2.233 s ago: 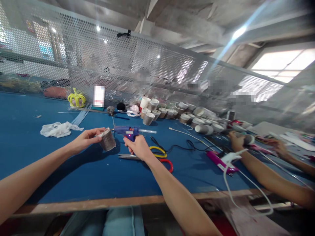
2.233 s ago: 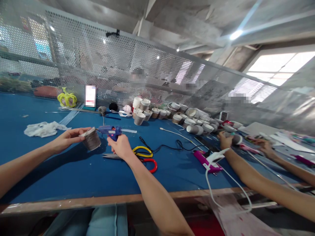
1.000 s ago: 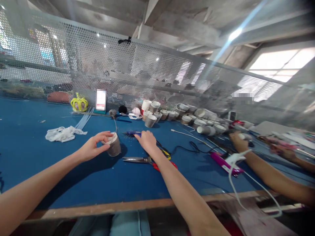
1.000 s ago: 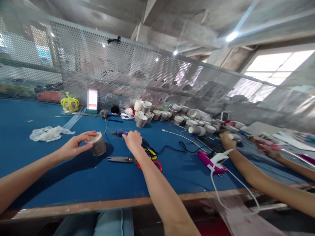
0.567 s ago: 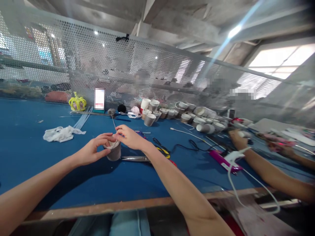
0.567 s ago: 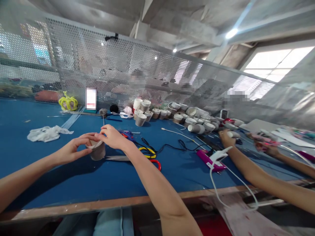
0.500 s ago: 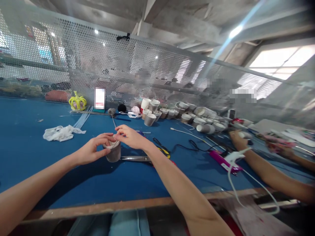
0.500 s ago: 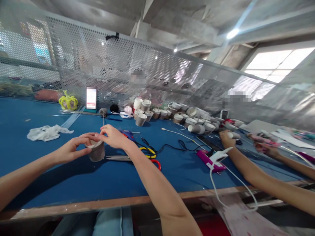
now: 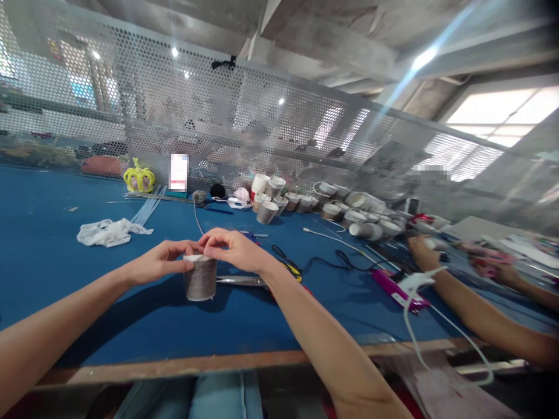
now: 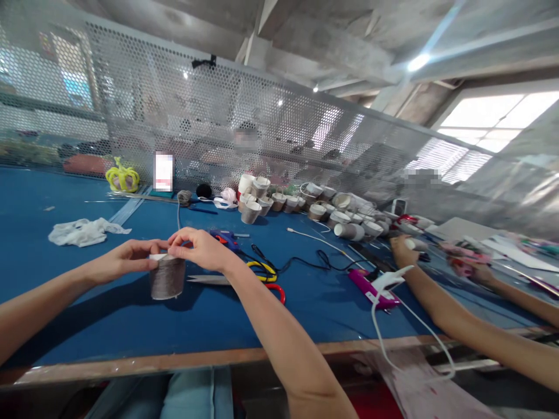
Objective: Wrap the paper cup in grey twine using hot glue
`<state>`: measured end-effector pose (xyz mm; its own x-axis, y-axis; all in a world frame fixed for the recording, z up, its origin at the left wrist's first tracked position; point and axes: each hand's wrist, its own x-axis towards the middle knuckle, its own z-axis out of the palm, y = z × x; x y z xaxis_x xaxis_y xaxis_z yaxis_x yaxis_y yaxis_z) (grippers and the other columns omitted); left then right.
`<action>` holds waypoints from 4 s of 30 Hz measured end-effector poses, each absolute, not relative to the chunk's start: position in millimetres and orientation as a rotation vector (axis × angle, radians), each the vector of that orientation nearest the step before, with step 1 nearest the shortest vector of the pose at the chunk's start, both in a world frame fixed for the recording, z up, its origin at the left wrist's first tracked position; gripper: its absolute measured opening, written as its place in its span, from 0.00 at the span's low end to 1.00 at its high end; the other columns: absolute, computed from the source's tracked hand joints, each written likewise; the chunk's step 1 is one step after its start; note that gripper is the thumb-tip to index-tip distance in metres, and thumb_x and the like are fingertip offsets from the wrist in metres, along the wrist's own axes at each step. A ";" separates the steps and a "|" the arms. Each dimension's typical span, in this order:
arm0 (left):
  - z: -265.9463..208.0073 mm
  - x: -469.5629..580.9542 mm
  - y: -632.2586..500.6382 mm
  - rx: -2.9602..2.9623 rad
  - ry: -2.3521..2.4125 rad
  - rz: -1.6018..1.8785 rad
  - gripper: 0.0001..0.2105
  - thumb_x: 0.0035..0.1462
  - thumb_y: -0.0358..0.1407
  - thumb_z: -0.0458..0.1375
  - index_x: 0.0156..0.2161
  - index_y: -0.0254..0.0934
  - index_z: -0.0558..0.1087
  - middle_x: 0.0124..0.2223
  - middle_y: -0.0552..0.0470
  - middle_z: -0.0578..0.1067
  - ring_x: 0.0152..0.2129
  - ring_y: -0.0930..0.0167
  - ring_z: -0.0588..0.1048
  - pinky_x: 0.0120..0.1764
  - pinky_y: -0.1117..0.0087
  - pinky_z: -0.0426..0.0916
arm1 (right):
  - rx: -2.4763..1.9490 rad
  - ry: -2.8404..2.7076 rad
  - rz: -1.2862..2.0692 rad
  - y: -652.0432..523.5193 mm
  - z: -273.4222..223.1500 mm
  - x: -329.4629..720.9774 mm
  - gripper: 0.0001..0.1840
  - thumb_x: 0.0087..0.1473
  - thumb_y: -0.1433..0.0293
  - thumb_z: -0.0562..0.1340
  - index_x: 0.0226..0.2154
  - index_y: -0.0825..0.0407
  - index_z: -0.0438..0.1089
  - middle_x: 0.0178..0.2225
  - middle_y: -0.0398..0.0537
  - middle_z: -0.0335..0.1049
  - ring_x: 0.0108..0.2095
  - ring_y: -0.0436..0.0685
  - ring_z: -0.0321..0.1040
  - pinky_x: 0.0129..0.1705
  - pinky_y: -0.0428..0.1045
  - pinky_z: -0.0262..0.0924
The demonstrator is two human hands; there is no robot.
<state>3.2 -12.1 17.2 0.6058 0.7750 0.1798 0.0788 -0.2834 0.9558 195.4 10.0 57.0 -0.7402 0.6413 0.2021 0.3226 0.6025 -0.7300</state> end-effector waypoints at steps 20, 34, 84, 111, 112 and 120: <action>18.2 -0.6 -10.9 1.562 0.685 0.777 0.06 0.46 0.36 0.57 0.24 0.34 0.68 0.51 0.47 0.68 0.50 0.60 0.63 0.49 0.61 0.57 | -1.117 -2.220 0.781 -11.2 51.4 214.4 0.13 0.48 0.62 0.57 0.21 0.54 0.60 0.18 0.38 0.55 0.20 0.44 0.48 0.22 0.41 0.45; 19.7 -1.7 -12.8 1.525 0.610 0.724 0.07 0.47 0.37 0.57 0.26 0.33 0.68 0.52 0.44 0.66 0.49 0.59 0.63 0.50 0.58 0.55 | -1.041 -2.237 0.880 -10.7 40.8 215.3 0.12 0.50 0.63 0.55 0.24 0.55 0.61 0.22 0.40 0.58 0.24 0.46 0.53 0.26 0.43 0.50; 15.6 12.3 -18.6 2.013 0.815 0.790 0.07 0.50 0.37 0.54 0.27 0.34 0.67 0.47 0.47 0.70 0.49 0.65 0.63 0.49 0.66 0.58 | -0.953 -2.255 0.828 -16.6 34.8 205.8 0.09 0.49 0.68 0.55 0.22 0.55 0.61 0.25 0.42 0.62 0.26 0.47 0.57 0.29 0.44 0.53; 13.5 13.6 -20.8 2.037 0.863 0.811 0.09 0.49 0.38 0.53 0.34 0.35 0.70 0.48 0.46 0.70 0.50 0.63 0.62 0.50 0.64 0.56 | -0.945 -2.276 0.787 -17.6 35.2 206.5 0.07 0.48 0.70 0.56 0.22 0.55 0.61 0.25 0.43 0.62 0.26 0.47 0.59 0.30 0.44 0.54; 13.7 13.9 -21.1 2.036 0.865 0.819 0.09 0.50 0.38 0.53 0.33 0.35 0.70 0.47 0.46 0.70 0.50 0.63 0.62 0.50 0.64 0.57 | -0.943 -2.276 0.780 -17.5 35.0 206.4 0.07 0.48 0.70 0.56 0.22 0.55 0.61 0.25 0.43 0.62 0.27 0.47 0.59 0.30 0.44 0.54; 16.9 15.0 -22.4 1.938 0.800 0.839 0.06 0.49 0.36 0.53 0.27 0.34 0.67 0.45 0.46 0.71 0.48 0.62 0.64 0.49 0.61 0.57 | -0.925 -2.290 0.758 -18.2 34.1 205.6 0.07 0.48 0.70 0.56 0.22 0.54 0.61 0.25 0.43 0.62 0.27 0.47 0.59 0.30 0.44 0.54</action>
<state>15.0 -22.4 16.9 0.5693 0.7840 0.2475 0.2096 -0.4295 0.8784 205.6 -18.2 34.1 -0.6112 0.7419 0.2756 0.4307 0.6039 -0.6707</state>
